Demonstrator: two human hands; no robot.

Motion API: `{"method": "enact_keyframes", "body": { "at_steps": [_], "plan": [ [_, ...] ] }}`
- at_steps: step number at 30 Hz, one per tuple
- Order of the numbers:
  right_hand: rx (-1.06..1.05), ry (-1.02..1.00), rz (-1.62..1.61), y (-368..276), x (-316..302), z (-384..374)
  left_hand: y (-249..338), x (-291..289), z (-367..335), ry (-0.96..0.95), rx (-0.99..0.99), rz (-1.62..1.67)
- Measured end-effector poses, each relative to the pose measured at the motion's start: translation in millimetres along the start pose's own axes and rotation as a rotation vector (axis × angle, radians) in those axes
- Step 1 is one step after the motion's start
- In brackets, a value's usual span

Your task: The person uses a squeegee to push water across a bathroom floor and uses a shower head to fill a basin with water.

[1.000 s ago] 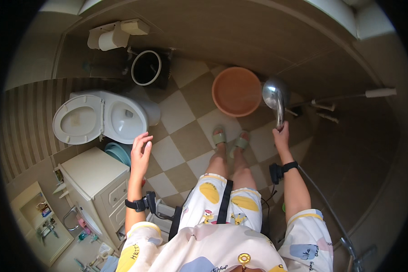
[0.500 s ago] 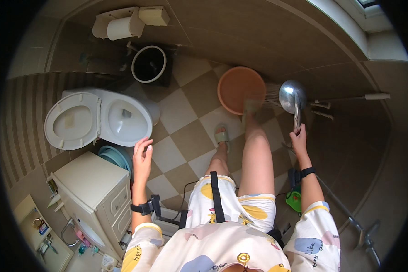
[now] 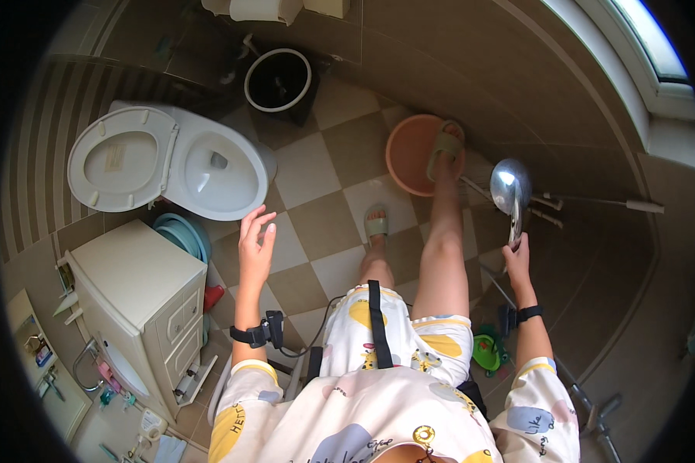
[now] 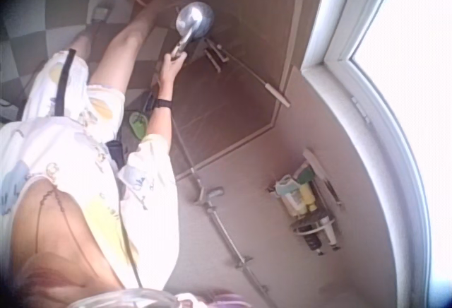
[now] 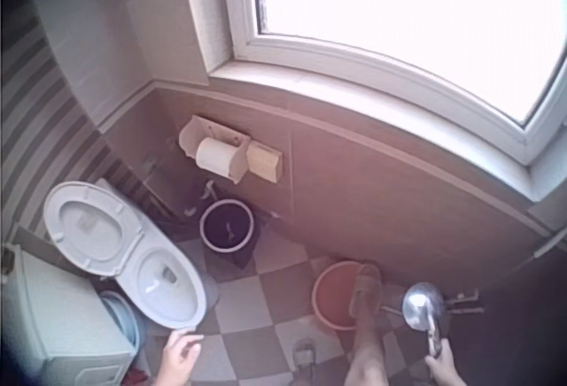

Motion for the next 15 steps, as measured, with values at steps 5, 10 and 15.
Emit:
{"method": "enact_keyframes", "body": {
  "at_steps": [5, 10, 15],
  "plan": [
    [-0.013, -0.005, 0.052, 18, 6, -3, -5, -3, 0, 0.003, 0.047, -0.06],
    [-0.076, 0.035, 0.04, 16, 16, -27, 10, 4, -9, -0.027, 0.009, -0.043],
    [-0.147, 0.187, 0.019, 9, 33, -60, 16, 11, -16, -0.069, 0.014, -0.047]
  ]
}}
Point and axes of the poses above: each hand's wrist, its own z-axis away from the middle knuckle, its own x-axis out of the palm, y = z × x, the point moved 4 cm from there along -z, towards the middle knuckle, and after that the axes turned 2 degrees about z, right-handed, at the moved point
